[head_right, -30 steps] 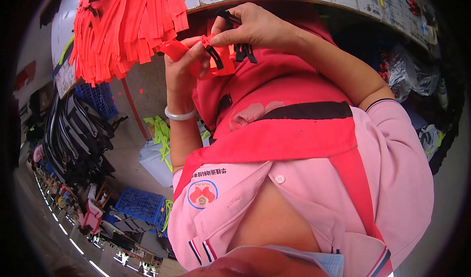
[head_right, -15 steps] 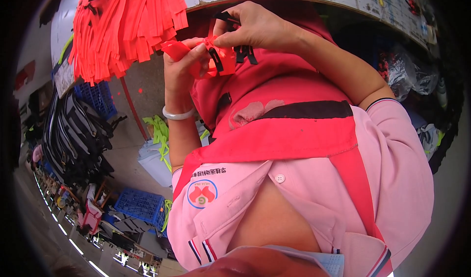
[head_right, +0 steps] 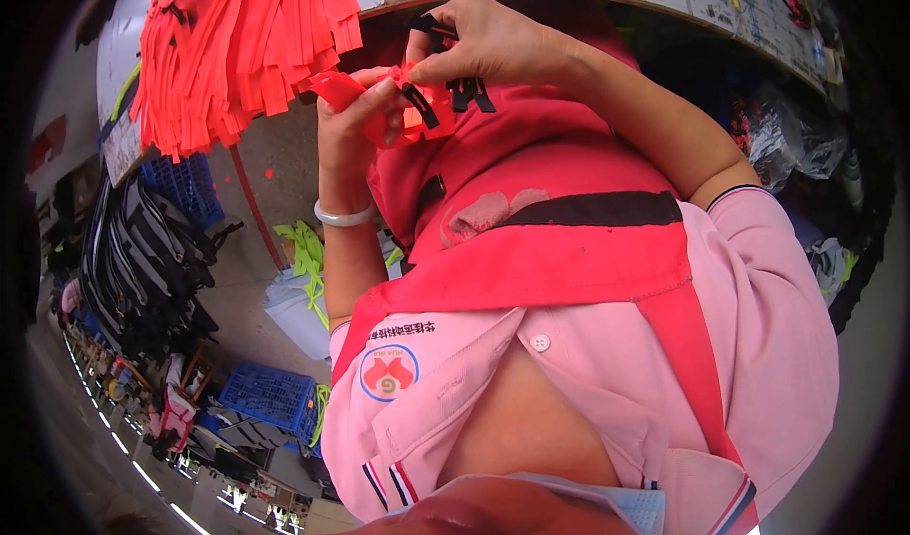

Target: Assemble plastic buckles onto red fabric straps.

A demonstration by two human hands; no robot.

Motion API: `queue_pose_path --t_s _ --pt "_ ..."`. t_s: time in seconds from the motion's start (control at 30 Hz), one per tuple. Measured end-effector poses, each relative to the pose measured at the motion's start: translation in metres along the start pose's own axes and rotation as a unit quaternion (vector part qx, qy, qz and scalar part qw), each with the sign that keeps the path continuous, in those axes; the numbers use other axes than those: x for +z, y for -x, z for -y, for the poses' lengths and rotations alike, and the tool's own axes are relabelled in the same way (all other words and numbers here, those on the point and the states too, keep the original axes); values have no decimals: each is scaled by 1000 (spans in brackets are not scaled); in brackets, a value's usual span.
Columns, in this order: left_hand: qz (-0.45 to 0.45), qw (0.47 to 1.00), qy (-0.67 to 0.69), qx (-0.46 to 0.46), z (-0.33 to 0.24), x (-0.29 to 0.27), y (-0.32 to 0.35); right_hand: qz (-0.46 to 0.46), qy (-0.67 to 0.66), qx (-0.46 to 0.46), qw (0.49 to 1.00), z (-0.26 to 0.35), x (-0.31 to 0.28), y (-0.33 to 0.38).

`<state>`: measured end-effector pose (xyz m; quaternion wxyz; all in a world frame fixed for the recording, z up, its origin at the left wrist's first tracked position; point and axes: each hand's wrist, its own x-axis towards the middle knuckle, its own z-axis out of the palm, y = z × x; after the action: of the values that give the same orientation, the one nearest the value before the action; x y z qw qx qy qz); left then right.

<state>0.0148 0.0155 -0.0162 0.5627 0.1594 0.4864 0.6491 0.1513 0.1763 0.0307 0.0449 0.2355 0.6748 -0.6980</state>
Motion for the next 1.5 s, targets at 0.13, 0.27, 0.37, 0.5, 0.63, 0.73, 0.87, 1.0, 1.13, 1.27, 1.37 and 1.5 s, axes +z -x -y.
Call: queue_pose_path --t_s 0.13,0.27,0.37,0.5,0.63,0.73,0.87,1.0,1.13,1.27,1.37,1.5 --pt "17 999 34 -7 2 -6 1 22 1 20 1000 0 1 0" --pt "32 999 10 -15 0 -7 0 20 16 -6 1000 -5 2 -1" --pt "28 999 -5 -17 1 -7 -1 22 -11 -7 1000 -8 2 -3" --pt "12 998 -42 37 0 -1 -4 -22 -17 -37 999 -16 4 -7" --pt "-29 992 -85 92 9 10 1 -56 -29 -95 993 -17 9 -5" --pt "-35 986 -119 112 9 11 6 -49 2 -111 993 -13 8 -1" --pt "-16 981 -143 130 6 18 8 -27 69 -233 970 -13 8 0" --pt "-30 968 -168 186 11 18 9 -64 189 -313 929 -12 13 1" --pt "-23 952 -200 229 14 18 5 -81 193 -351 913 -16 13 -1" --pt "-36 964 -169 200 13 22 6 -77 76 -271 956 -20 17 2" --pt "-12 975 -138 173 14 18 1 -98 112 -338 929 -23 16 -2" --pt "1 982 -101 157 17 19 -5 -110 101 -345 927 -26 17 -3"
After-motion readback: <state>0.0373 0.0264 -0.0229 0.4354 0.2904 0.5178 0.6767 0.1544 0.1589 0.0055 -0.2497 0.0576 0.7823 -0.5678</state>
